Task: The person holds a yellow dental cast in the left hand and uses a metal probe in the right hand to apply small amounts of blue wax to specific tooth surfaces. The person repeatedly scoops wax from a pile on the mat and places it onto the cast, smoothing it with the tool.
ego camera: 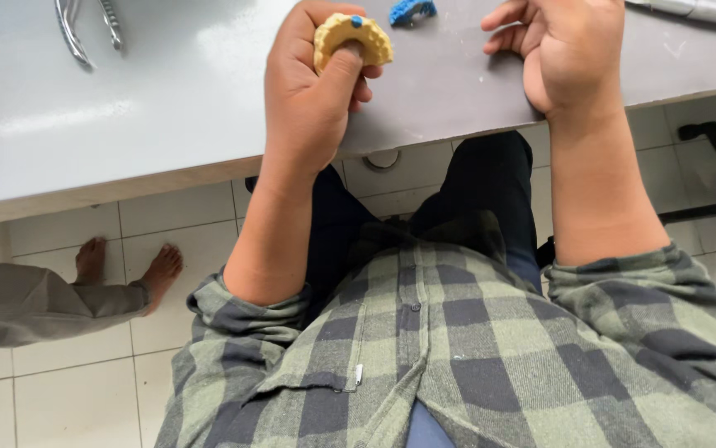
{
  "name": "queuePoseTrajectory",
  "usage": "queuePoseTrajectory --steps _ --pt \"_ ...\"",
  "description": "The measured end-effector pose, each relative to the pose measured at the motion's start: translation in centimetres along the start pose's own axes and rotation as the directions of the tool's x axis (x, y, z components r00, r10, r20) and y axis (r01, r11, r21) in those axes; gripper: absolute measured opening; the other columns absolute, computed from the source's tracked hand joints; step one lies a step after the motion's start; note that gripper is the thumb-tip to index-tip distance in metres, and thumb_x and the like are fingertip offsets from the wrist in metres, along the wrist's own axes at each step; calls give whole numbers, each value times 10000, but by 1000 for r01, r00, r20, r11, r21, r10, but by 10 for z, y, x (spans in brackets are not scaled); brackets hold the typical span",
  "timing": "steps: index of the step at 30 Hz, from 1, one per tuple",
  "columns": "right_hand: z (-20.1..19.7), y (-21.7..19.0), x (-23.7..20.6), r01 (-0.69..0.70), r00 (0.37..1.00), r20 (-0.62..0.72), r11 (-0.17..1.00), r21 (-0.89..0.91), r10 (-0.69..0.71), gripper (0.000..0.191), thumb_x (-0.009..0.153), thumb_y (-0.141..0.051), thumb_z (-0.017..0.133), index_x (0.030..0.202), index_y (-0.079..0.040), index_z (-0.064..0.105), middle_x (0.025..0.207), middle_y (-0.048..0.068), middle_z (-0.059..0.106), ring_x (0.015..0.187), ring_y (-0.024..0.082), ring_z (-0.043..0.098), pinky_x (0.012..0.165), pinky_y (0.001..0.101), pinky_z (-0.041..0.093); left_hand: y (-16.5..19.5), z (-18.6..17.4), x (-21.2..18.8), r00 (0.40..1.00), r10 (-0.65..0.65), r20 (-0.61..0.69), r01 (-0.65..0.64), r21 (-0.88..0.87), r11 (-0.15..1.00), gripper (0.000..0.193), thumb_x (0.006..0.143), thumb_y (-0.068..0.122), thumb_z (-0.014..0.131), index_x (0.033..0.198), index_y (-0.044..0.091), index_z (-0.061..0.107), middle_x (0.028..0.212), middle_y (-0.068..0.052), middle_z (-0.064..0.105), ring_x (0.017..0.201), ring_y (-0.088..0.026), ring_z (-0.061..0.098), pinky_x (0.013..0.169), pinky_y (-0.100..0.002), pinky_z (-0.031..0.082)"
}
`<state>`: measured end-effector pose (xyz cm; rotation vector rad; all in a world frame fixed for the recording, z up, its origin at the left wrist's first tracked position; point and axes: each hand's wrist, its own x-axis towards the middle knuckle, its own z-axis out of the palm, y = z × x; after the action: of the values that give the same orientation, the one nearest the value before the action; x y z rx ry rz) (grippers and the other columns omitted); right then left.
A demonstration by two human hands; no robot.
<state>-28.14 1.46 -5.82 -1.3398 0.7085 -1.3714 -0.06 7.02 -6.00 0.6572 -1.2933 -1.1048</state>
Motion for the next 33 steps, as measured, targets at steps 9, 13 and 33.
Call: queuePoseTrajectory --steps 9,13,33 --pt "3 -9 1 48 997 61 998 49 -51 96 1153 -36 511 1235 -16 557 1185 203 709 858 200 728 729 305 627 10 7 8 999 -2 -48 4 32 999 152 1067 26 536 1203 56 596 1002 -61 706 816 -80 658 679 -234 561" --pt "6 -7 2 34 999 27 998 48 -35 117 1106 -32 530 1215 -20 571 1171 195 721 842 193 724 715 307 620 9 6 8 997 -35 -70 35 4 999 141 1066 27 546 1196 46 597 947 -65 699 748 -78 621 641 -226 527" --pt "4 -1 0 121 992 37 993 8 -121 100 1098 -66 549 1181 -40 597 1134 156 734 849 138 721 695 268 623 11 12 5 990 -52 -132 50 -15 999 184 1042 -45 510 1190 19 599 986 -115 700 775 -118 650 639 -242 511"
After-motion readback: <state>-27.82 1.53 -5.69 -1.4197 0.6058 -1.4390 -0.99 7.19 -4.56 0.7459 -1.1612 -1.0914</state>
